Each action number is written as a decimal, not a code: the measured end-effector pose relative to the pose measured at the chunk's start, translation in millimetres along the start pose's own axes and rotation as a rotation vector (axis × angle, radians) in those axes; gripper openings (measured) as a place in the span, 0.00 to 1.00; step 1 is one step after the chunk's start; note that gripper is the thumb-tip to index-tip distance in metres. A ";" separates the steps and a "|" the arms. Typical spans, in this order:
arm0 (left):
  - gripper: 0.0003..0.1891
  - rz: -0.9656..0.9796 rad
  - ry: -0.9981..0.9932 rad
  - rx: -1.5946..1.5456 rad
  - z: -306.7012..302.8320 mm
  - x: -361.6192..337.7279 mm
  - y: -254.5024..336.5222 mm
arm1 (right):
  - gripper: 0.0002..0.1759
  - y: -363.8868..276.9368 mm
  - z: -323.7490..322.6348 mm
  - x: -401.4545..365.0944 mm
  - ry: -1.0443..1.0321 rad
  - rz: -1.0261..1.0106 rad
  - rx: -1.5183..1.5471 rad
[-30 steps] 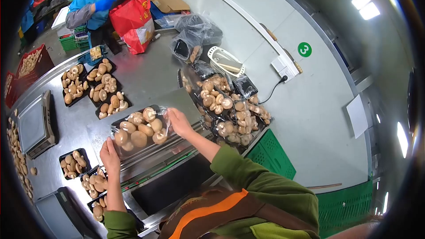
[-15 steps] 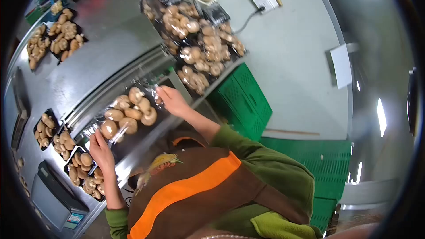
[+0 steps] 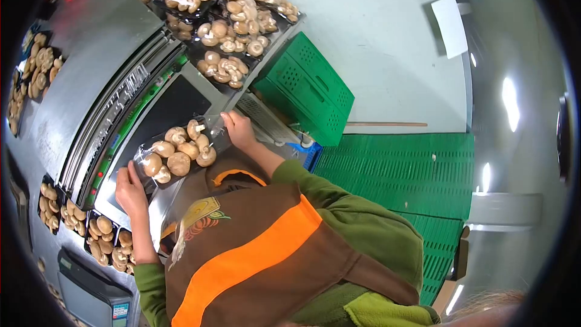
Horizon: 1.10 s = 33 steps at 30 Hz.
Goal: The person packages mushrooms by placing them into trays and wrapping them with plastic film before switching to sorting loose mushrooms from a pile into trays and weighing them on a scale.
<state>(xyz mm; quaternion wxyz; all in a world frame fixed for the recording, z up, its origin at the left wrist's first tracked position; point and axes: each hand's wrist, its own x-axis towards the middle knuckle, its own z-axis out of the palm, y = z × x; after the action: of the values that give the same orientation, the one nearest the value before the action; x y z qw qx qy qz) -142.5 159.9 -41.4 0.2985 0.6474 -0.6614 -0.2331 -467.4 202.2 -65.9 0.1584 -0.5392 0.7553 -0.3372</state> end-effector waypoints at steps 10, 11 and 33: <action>0.12 0.154 -0.069 -0.202 27.5 41.0 24.0 | 0.16 -9.3 60.5 -31.8 -0.517 0.707 1.121; 0.11 -0.195 -0.279 -0.944 52.9 30.4 12.3 | 0.16 -33.0 43.0 -27.5 -0.663 0.717 1.183; 0.25 -0.442 -1.250 -1.287 -83.5 8.3 130.1 | 0.27 -179.8 -139.9 29.5 -1.057 -0.048 0.894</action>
<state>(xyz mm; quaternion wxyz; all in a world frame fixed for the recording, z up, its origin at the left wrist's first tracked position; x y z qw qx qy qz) -177.5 165.1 109.4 0.1382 0.2247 -0.3064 -0.9146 -435.4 187.9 161.1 0.7047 -0.5308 0.3532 -0.3113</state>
